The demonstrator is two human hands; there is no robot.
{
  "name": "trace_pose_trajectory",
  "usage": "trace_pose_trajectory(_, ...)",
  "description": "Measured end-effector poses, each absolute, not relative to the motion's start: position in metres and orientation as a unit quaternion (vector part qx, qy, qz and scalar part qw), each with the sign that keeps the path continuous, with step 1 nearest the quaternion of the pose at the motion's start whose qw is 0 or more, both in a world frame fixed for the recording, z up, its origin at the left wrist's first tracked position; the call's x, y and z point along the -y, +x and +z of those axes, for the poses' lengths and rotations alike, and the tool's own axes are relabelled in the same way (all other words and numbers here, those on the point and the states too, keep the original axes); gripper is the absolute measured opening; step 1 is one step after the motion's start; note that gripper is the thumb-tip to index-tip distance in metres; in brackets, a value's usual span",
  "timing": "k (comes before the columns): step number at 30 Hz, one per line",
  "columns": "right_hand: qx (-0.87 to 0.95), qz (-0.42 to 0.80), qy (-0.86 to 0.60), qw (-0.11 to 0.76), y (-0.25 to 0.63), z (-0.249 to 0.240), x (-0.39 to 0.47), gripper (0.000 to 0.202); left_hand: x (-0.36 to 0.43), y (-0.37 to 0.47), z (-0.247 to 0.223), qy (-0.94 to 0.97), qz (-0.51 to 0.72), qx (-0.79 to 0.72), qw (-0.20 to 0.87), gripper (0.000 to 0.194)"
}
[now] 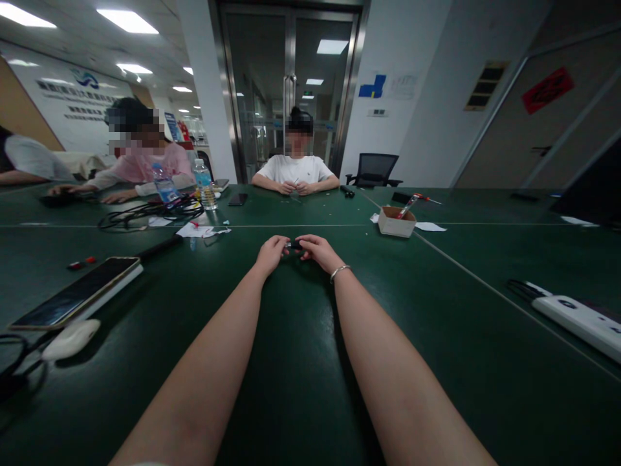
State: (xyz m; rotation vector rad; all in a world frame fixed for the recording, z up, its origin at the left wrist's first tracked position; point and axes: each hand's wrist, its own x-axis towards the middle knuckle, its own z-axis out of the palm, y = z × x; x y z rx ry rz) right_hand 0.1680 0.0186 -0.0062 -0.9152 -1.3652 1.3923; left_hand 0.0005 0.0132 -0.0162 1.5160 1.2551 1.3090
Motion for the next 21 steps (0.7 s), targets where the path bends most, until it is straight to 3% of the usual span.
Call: trace_pose_trajectory(21, 0.559, 0.572, -0.370, 0.472, 0.1676, -0.0018, -0.0134, 0.013, -0.0065, 0.0022, -0.0087, 0.592, 0.505, -0.501, 0.379, 0.024)
